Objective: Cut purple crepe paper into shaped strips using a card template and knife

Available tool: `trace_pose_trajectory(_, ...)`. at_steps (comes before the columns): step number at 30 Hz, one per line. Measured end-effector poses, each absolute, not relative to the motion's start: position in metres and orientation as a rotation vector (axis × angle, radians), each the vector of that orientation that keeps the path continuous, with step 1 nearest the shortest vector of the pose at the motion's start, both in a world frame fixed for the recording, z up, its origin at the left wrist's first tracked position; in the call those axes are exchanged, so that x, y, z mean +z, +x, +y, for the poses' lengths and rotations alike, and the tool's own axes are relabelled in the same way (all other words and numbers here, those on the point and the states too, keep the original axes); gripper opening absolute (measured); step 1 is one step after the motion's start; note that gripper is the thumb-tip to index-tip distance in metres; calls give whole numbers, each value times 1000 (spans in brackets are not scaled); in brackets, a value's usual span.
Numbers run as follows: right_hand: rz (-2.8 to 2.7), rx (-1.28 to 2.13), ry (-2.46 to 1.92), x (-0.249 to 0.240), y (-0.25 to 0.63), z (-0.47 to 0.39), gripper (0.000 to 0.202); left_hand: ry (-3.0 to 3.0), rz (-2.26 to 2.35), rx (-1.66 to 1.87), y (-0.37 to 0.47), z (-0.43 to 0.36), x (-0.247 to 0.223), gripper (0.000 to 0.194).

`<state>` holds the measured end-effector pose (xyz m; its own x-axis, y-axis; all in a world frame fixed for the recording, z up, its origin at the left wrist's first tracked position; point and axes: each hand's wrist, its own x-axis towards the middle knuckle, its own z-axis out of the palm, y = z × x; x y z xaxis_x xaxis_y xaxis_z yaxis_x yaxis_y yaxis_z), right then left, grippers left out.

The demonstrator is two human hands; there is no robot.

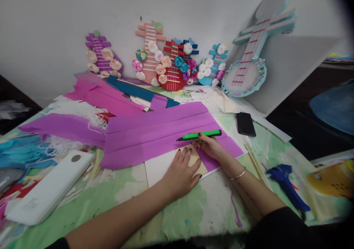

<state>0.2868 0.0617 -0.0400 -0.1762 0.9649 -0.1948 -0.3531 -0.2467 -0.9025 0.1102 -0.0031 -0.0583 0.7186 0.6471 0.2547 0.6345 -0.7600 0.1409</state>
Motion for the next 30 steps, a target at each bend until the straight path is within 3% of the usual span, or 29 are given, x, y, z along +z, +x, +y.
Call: trace_pose_trajectory(30, -1177, 1511, -946, -47, 285, 55, 11, 2779, 1022, 464, 108, -1, -60, 53)
